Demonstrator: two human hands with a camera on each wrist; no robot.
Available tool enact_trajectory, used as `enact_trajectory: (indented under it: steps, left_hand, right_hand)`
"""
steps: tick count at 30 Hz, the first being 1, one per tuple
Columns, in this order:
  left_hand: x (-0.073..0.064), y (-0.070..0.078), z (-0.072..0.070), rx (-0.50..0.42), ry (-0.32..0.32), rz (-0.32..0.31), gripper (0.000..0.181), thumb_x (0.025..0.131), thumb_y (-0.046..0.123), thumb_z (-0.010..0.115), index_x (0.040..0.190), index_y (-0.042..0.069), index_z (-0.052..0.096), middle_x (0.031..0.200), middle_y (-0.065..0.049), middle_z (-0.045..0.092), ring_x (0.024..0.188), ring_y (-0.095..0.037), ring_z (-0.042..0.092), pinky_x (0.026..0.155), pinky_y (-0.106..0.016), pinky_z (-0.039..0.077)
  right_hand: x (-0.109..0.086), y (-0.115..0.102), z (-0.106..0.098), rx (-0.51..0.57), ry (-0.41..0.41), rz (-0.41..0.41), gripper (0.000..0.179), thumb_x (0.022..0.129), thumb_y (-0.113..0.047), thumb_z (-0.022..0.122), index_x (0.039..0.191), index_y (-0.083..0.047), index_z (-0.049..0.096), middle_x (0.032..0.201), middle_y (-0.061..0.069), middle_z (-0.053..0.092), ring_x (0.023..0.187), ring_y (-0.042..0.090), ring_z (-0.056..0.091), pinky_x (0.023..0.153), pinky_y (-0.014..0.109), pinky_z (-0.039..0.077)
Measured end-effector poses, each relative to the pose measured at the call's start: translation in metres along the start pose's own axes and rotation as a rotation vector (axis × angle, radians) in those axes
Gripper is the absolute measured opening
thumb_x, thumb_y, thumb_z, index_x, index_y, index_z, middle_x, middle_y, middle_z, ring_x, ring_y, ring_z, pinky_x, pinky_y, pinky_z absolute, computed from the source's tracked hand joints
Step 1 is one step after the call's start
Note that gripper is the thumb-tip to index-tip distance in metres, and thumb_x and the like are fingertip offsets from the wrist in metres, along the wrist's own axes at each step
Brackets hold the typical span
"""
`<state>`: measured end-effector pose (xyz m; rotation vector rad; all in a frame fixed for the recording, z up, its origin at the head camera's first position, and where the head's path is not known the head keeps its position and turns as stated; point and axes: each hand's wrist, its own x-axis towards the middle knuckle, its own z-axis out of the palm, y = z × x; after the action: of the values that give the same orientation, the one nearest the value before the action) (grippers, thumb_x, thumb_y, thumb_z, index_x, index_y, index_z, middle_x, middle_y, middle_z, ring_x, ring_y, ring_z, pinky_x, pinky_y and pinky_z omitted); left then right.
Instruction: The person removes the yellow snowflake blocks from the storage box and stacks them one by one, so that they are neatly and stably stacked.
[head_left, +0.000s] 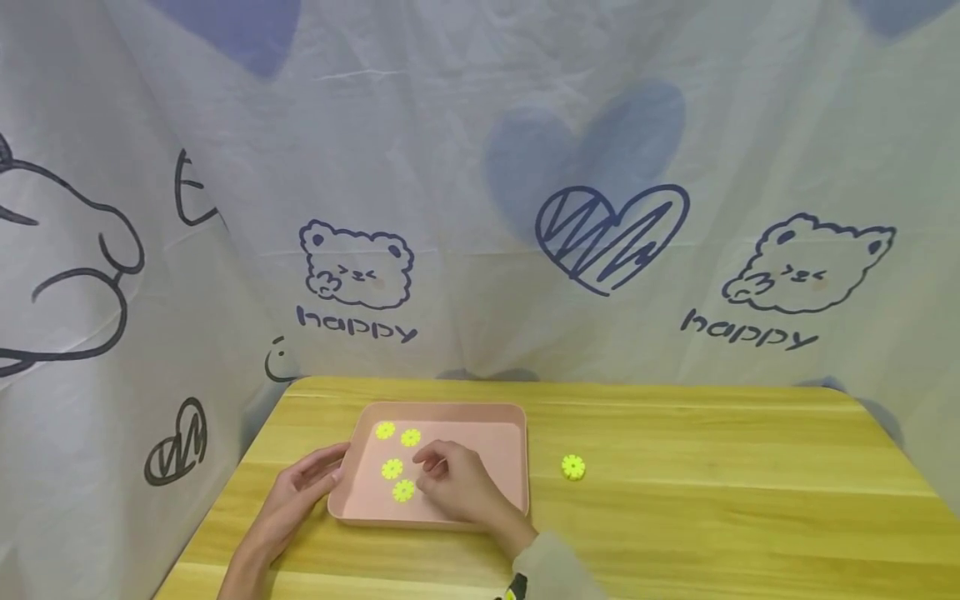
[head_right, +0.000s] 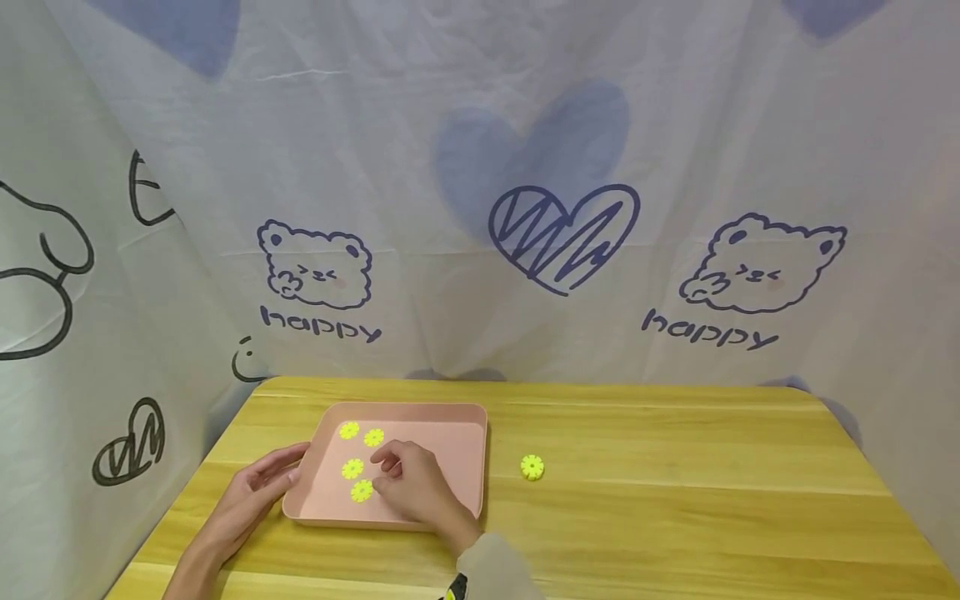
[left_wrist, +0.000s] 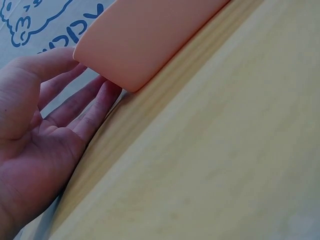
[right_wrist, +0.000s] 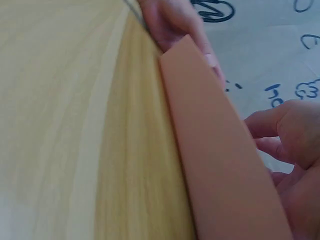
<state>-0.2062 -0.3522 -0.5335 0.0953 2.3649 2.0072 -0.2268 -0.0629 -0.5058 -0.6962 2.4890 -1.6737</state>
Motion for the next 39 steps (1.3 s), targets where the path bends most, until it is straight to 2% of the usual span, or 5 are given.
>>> enact_trajectory:
  steps: [9,20,29,35,39]
  left_hand:
    - [0.002,0.002,0.002,-0.003,-0.007,-0.008,0.051,0.103,0.017,0.065,0.147,-0.004,0.050,0.150,-0.021,0.051,0.122,-0.003,0.060,0.101,-0.019,0.049]
    - [-0.001,0.002,0.001,-0.011,-0.010,0.000,0.051,0.104,0.016,0.064,0.147,-0.005,0.049,0.151,-0.025,0.048,0.121,-0.002,0.059,0.100,-0.017,0.048]
    - [-0.002,0.002,0.000,0.000,-0.006,-0.002,0.051,0.104,0.017,0.064,0.147,-0.004,0.049,0.151,-0.024,0.049,0.122,-0.002,0.059,0.101,-0.017,0.048]
    - [-0.001,0.002,-0.001,0.010,0.004,-0.004,0.050,0.103,0.018,0.065,0.147,-0.003,0.051,0.150,-0.021,0.052,0.122,-0.002,0.059,0.101,-0.017,0.048]
    - [-0.001,0.001,0.000,0.007,-0.001,-0.002,0.051,0.103,0.018,0.065,0.147,-0.003,0.050,0.150,-0.020,0.052,0.123,-0.003,0.059,0.101,-0.018,0.048]
  right_hand:
    - [0.008,-0.001,0.015,-0.095,-0.057,0.017,0.026,0.079,-0.001,0.078,0.104,-0.003,0.074,0.090,0.003,0.065,0.081,0.013,0.056,0.074,0.021,0.048]
    - [0.009,-0.001,0.021,-0.315,-0.112,0.006,0.024,0.076,-0.012,0.085,0.098,-0.011,0.077,0.089,-0.006,0.059,0.082,0.006,0.050,0.074,0.022,0.047]
    - [0.008,0.000,0.020,-0.212,-0.084,0.012,0.025,0.081,0.005,0.072,0.099,-0.012,0.067,0.084,-0.005,0.060,0.076,0.007,0.051,0.068,0.022,0.047]
    - [0.006,-0.003,0.014,-0.127,-0.064,0.034,0.019,0.090,0.004,0.067,0.102,-0.012,0.067,0.085,-0.003,0.061,0.073,0.005,0.052,0.067,0.022,0.048]
    - [0.002,-0.004,0.004,-0.019,-0.027,0.027,0.018,0.092,0.007,0.064,0.105,-0.006,0.067,0.089,0.004,0.063,0.069,0.010,0.063,0.066,0.021,0.052]
